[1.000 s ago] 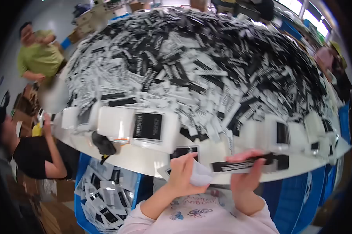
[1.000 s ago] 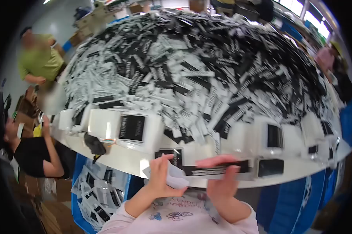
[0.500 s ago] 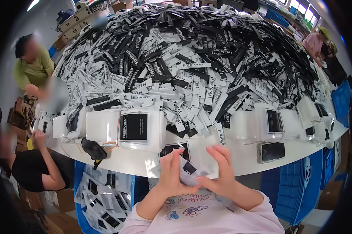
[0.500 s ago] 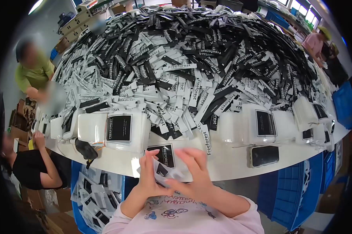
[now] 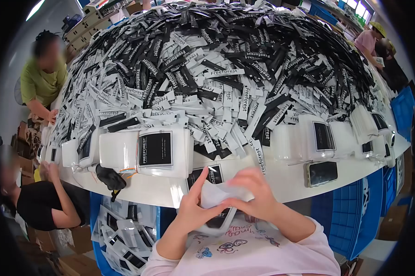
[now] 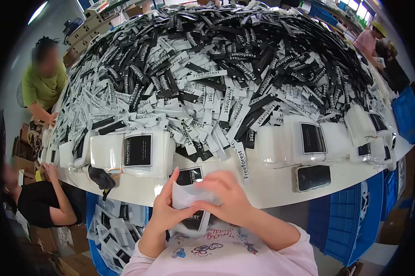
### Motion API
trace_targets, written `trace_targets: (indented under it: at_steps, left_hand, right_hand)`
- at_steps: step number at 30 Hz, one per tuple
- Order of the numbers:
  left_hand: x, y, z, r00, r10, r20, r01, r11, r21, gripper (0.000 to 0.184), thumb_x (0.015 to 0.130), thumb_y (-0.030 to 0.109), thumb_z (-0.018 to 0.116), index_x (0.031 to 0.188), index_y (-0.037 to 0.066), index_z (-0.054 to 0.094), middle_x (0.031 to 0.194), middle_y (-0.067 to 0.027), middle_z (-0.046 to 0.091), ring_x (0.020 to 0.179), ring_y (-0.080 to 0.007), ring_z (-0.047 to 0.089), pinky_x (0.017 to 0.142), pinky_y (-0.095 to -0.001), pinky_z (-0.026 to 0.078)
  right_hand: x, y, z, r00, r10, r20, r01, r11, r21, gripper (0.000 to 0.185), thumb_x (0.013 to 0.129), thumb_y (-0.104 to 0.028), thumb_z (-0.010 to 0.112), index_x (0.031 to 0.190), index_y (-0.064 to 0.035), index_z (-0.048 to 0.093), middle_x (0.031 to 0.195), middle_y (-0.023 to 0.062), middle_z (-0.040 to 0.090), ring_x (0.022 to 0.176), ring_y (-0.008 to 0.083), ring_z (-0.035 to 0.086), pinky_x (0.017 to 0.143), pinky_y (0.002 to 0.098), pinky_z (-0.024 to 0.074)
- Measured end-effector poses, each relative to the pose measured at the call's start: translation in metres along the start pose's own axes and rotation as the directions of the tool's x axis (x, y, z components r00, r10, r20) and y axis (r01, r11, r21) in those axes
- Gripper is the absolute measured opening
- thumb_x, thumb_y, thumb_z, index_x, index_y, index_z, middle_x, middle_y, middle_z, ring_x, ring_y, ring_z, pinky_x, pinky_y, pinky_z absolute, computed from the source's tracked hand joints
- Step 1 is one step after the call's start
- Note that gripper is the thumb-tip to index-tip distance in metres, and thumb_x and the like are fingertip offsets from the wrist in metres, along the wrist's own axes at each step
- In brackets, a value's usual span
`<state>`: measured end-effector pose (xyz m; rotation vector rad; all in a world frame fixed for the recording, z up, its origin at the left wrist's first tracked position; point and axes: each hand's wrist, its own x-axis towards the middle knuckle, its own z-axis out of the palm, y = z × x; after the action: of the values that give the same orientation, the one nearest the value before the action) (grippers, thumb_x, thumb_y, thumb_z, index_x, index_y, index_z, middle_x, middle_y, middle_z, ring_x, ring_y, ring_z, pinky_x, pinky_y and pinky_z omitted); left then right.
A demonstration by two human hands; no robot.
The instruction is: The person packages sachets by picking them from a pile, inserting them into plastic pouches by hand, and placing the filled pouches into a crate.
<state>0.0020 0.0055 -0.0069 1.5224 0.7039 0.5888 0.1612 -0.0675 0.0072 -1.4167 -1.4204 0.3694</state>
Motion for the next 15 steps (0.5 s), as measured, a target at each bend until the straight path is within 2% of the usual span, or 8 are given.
trace_targets:
  at_steps: [3,6,9,10,12,15]
  left_hand:
    - [-0.005,0.007,0.006,0.994,-0.086,-0.062,0.08,0.991,-0.106,0.067,0.07,0.007,0.071,0.127,-0.001,0.036,0.09,-0.0091,0.062,0.078,-0.0091,0.058,0.068,-0.0221,0.046]
    - [-0.007,-0.009,-0.004,0.994,-0.104,0.034,0.11,0.92,-0.376,0.036,0.074,0.002,0.065,0.109,-0.002,0.055,0.085,-0.0058,0.062,0.073,-0.006,0.056,0.063,-0.019,0.044]
    - [-0.011,-0.011,-0.004,0.997,-0.075,-0.007,0.07,0.961,-0.269,0.014,0.076,0.0,0.062,0.09,-0.003,0.063,0.079,-0.0036,0.062,0.068,-0.0045,0.054,0.057,-0.0174,0.041]
    - [-0.012,-0.009,-0.002,0.998,-0.012,-0.057,0.0,0.98,-0.197,0.01,0.077,0.002,0.062,0.085,-0.003,0.064,0.075,-0.0027,0.062,0.065,-0.0042,0.052,0.054,-0.0176,0.039]
    - [-0.015,-0.01,-0.004,0.997,0.028,-0.076,-0.039,0.987,-0.154,0.011,0.077,0.002,0.062,0.086,-0.003,0.063,0.075,-0.0027,0.062,0.064,-0.0045,0.052,0.054,-0.0175,0.039]
    - [-0.021,-0.013,-0.013,0.992,0.111,-0.067,-0.118,0.988,-0.104,0.014,0.079,0.005,0.057,0.089,-0.003,0.063,0.077,-0.0066,0.062,0.065,-0.0082,0.053,0.057,-0.0194,0.041]
  right_hand:
    - [-0.008,0.0,0.003,0.958,0.269,0.097,-0.283,0.944,0.173,0.015,0.074,-0.01,0.063,0.088,-0.005,0.062,0.085,0.0095,0.057,0.081,0.0231,0.052,0.076,0.0318,0.0409]
    - [-0.02,0.002,0.0,0.922,0.279,0.269,-0.345,0.907,0.24,0.014,0.076,-0.011,0.061,0.087,-0.0037,0.061,0.085,0.009,0.058,0.078,0.0233,0.053,0.074,0.0317,0.0414]
    - [-0.022,0.007,0.002,0.952,0.149,0.268,-0.191,0.972,0.138,0.014,0.079,-0.014,0.059,0.088,-0.0038,0.061,0.085,0.008,0.059,0.078,0.0238,0.054,0.071,0.0314,0.0414]
    - [-0.024,0.007,0.004,0.949,0.164,0.27,-0.211,0.965,0.155,0.015,0.079,-0.015,0.058,0.088,-0.0041,0.061,0.085,0.0074,0.059,0.079,0.0233,0.054,0.071,0.0313,0.0413]
    - [-0.026,0.007,0.009,0.942,0.189,0.277,-0.246,0.95,0.19,0.016,0.081,-0.017,0.056,0.088,-0.0045,0.062,0.085,0.0063,0.06,0.08,0.0224,0.055,0.07,0.031,0.0412]
    - [-0.024,0.013,0.013,0.936,0.093,0.341,-0.165,0.968,0.189,0.016,0.082,-0.018,0.054,0.088,-0.0056,0.062,0.087,0.0058,0.06,0.081,0.0209,0.055,0.07,0.0314,0.0414]
